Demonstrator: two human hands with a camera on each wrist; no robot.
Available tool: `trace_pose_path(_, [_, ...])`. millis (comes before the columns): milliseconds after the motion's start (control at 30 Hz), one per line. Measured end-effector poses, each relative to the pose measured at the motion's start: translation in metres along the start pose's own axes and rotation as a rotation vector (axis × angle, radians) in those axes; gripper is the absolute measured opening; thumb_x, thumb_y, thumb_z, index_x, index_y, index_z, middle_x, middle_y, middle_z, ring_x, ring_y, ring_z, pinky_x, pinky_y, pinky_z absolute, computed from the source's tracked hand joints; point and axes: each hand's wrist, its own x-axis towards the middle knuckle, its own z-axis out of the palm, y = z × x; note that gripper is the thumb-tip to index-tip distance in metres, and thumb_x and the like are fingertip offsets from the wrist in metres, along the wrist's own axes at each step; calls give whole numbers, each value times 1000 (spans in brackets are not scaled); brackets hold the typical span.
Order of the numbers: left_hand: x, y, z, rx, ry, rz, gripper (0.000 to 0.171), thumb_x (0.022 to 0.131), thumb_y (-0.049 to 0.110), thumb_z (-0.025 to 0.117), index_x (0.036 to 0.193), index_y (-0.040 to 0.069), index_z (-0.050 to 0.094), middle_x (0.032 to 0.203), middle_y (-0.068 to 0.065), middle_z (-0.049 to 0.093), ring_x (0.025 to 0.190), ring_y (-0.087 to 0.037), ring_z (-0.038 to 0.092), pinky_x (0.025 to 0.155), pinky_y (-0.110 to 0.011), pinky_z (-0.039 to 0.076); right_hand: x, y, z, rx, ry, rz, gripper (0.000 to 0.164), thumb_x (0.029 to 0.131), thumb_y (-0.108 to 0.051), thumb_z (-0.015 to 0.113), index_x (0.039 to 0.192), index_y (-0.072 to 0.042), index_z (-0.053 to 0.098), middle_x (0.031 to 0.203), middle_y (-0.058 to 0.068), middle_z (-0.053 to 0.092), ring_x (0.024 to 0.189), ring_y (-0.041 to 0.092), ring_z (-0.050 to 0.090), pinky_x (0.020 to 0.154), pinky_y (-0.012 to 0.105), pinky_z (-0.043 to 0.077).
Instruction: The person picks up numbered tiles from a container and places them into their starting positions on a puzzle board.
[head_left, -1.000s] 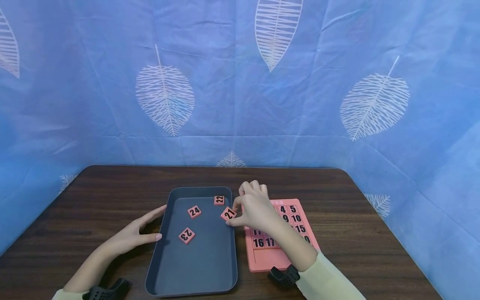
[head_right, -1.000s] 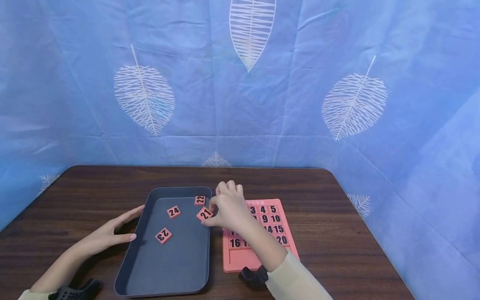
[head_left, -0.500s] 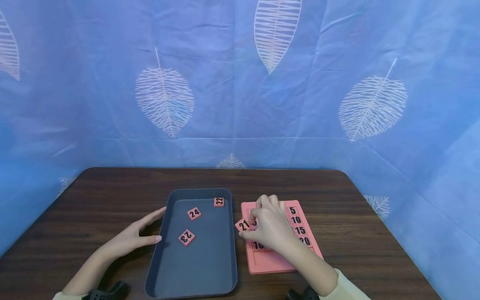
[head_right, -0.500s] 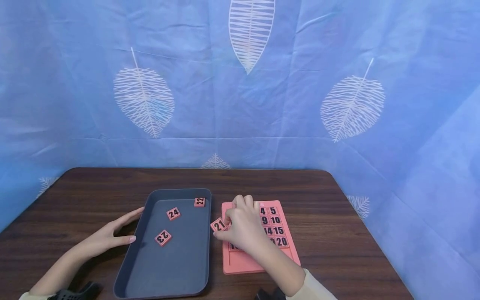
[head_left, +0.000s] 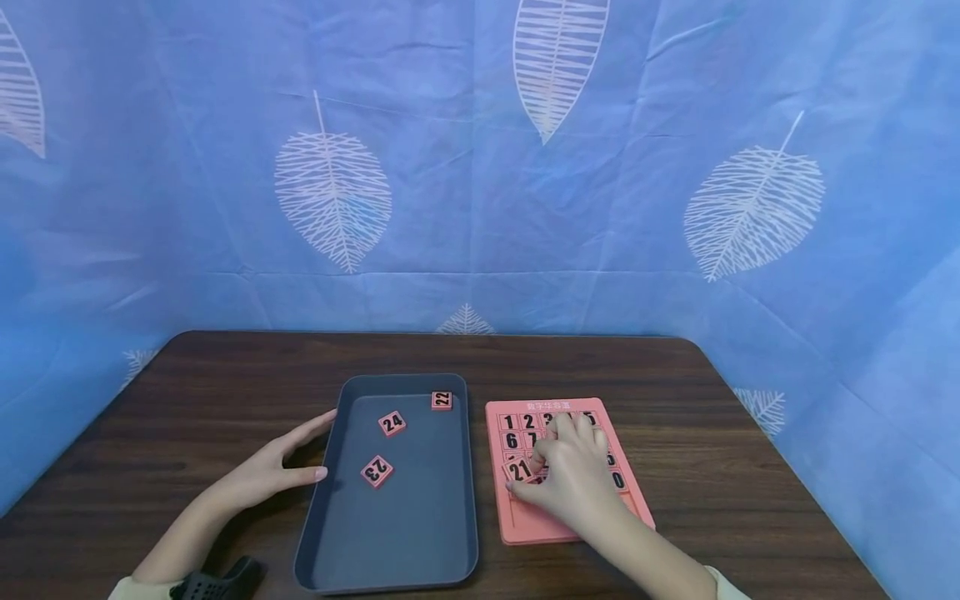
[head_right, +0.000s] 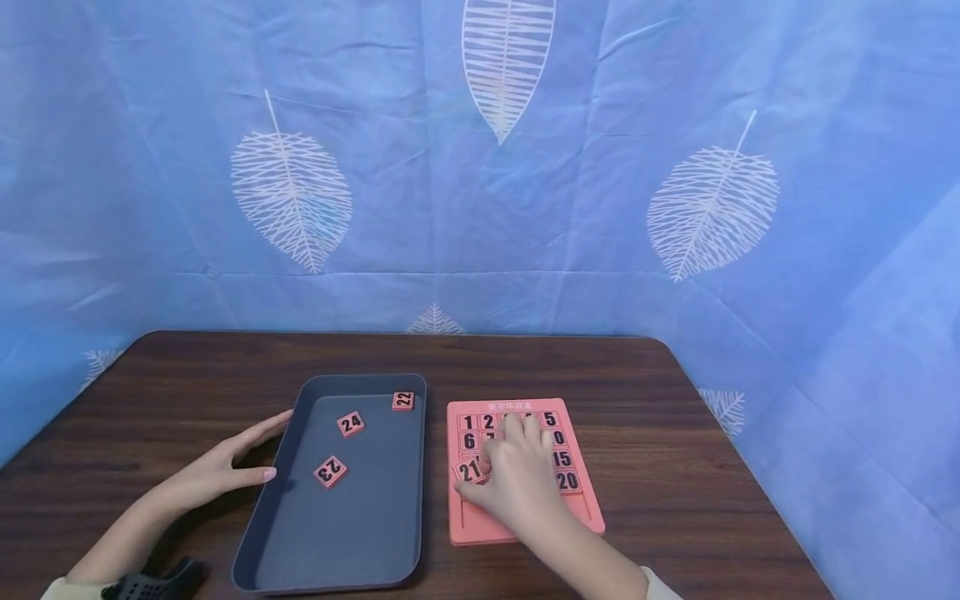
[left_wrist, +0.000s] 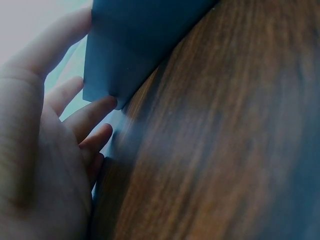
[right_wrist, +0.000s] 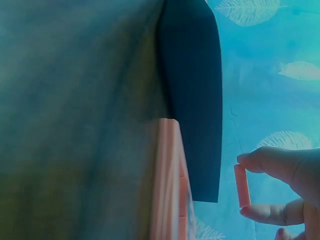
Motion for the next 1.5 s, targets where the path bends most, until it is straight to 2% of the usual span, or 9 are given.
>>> trace_pose_path(200, [1, 1, 0, -1, 4, 4, 74, 92, 24, 67, 153, 15, 26, 153, -20, 25, 137, -47, 20, 96, -72, 23, -14, 4, -2, -23, -20, -4, 48, 58, -42, 86, 51, -24, 42, 77, -5, 32, 78, 21, 32, 68, 38, 23])
trace_pose_path(433, [2, 1, 1, -9, 1, 8, 74, 92, 22, 66, 153, 15, 25, 153, -20, 24, 137, -47, 20, 96, -72, 23, -24, 4, 0, -36, -85, 0, 49, 58, -44, 86, 52, -24, 42, 76, -5, 32, 76, 20, 33, 67, 38, 23])
trace_pose_path(1200, [2, 2, 1, -5, 9, 1, 76, 91, 23, 67, 153, 13, 24, 153, -21, 24, 137, -47, 20, 96, -73, 21, -30, 3, 12, -49, -132, -4, 51, 62, -49, 82, 49, -24, 40, 73, -5, 31, 75, 20, 31, 68, 39, 24])
trace_pose_path(1500, [0, 1, 1, -5, 12, 0, 75, 91, 23, 67, 153, 13, 25, 153, -21, 24, 137, -47, 20, 96, -72, 22, -30, 3, 12, -37, -185, -1, 50, 65, -52, 81, 49, -25, 43, 73, -5, 33, 74, 20, 33, 68, 39, 25])
